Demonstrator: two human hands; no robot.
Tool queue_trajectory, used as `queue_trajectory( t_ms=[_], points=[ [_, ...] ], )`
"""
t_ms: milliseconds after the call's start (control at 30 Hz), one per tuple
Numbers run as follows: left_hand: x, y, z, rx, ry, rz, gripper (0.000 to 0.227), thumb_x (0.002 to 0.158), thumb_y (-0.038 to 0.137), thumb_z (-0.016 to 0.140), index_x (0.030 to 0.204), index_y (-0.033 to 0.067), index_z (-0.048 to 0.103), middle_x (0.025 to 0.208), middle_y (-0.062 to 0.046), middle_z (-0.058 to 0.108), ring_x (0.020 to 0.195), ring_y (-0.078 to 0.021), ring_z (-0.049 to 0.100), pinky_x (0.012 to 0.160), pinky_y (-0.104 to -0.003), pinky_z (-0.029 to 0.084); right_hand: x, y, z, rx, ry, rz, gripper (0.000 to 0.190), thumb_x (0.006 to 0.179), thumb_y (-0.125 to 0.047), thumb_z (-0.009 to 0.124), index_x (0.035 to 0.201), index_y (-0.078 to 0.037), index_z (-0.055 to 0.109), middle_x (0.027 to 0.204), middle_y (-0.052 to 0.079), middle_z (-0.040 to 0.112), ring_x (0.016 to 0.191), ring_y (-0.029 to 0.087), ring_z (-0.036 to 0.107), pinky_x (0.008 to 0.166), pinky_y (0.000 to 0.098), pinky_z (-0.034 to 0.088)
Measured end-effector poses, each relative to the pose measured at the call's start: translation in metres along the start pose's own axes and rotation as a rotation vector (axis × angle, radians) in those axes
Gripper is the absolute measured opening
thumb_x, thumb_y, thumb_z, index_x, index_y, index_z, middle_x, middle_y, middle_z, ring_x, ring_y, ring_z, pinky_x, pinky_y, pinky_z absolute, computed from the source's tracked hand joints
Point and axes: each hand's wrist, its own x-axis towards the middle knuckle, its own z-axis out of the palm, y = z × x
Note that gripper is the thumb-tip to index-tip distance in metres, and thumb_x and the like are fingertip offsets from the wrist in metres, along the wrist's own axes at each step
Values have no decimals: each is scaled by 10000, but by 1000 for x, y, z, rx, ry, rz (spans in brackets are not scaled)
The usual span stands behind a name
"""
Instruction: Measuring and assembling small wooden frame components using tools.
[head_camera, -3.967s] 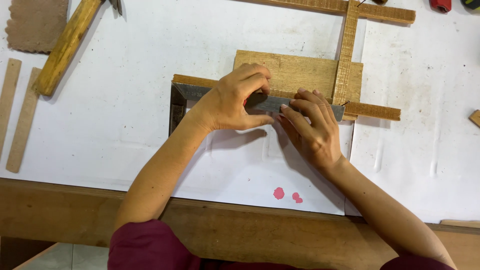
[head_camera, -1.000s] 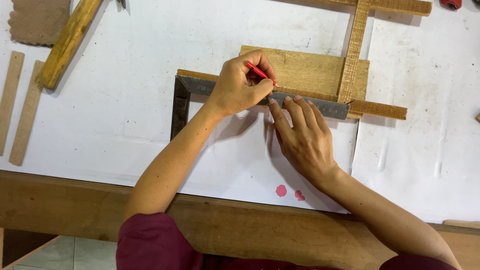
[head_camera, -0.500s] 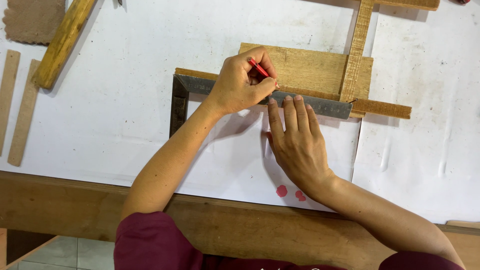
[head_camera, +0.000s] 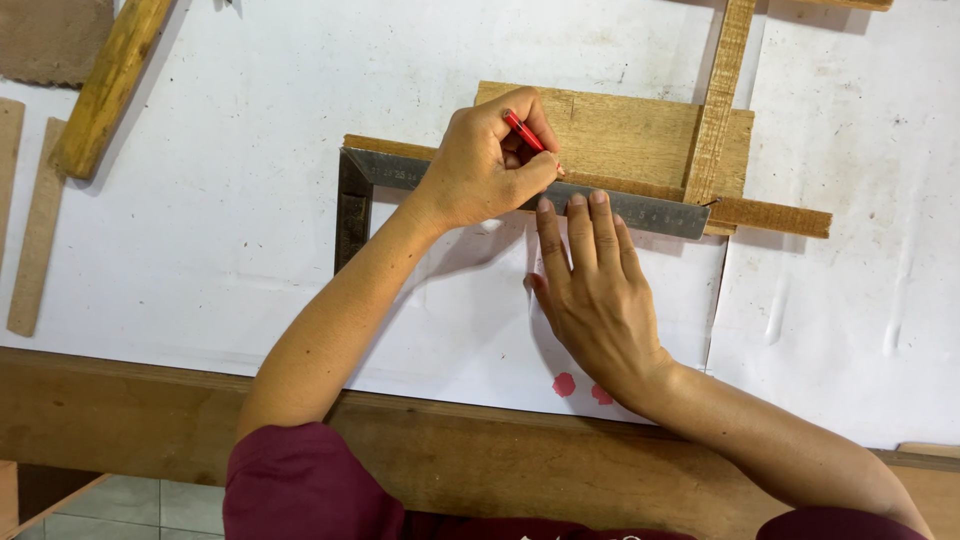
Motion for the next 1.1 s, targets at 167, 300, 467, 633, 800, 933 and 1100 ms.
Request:
queue_trajectory(
  t_ms=[167,300,467,633,800,933,1100],
  points=[
    [0,2,2,6,-17,-2,122,917,62,704,879,98,594,809,-17,751,685,-28,701,573,-160,564,-5,10,-6,133,-20,1,731,906,-333,747,1502,-4,483,1343,275,545,1392,421,489,1134,449,461],
    [0,4,3,20,-23,-4,110,907,66,697,873,98,597,800,-17,749,660,-24,674,551,-161,534,-7,16,-8,218,-27,-5,723,901,-305,758,1498,-14,473,1343,239,502,1416,400,471,1109,433,500],
    [1,3,3,53,-25,4,98,906,64,694,882,95,604,790,-13,739,641,-27,661,538,-165,525,-9,21,-10,313,-67,26,733,879,-281,780,1494,-28,471,1359,224,471,1415,403,459,1032,418,549],
    [1,1,3,24,-16,10,103,921,76,699,906,99,599,794,1,742,670,-22,701,563,-162,561,-11,22,-5,317,-58,18,754,860,-290,792,1486,-28,465,1359,231,455,1412,411,443,1026,428,558],
    [0,0,7,57,-7,106,99,932,62,691,910,93,600,801,-13,731,703,-62,704,615,-205,585,-12,21,-6,211,-47,25,778,870,-374,774,1523,-98,454,1405,219,429,1447,405,396,1116,471,497],
    [1,3,8,92,-6,105,102,913,63,701,898,94,605,789,-11,734,699,-71,711,623,-225,587,-19,23,-3,206,-41,80,748,896,-422,767,1544,-202,465,1405,226,412,1426,418,397,1137,490,463],
    [2,4,8,61,-16,98,107,910,61,692,896,94,592,803,-10,733,712,-75,714,640,-226,589,-18,22,-4,173,-39,86,750,895,-433,768,1548,-201,480,1431,245,403,1417,431,416,1135,505,472]
  ],
)
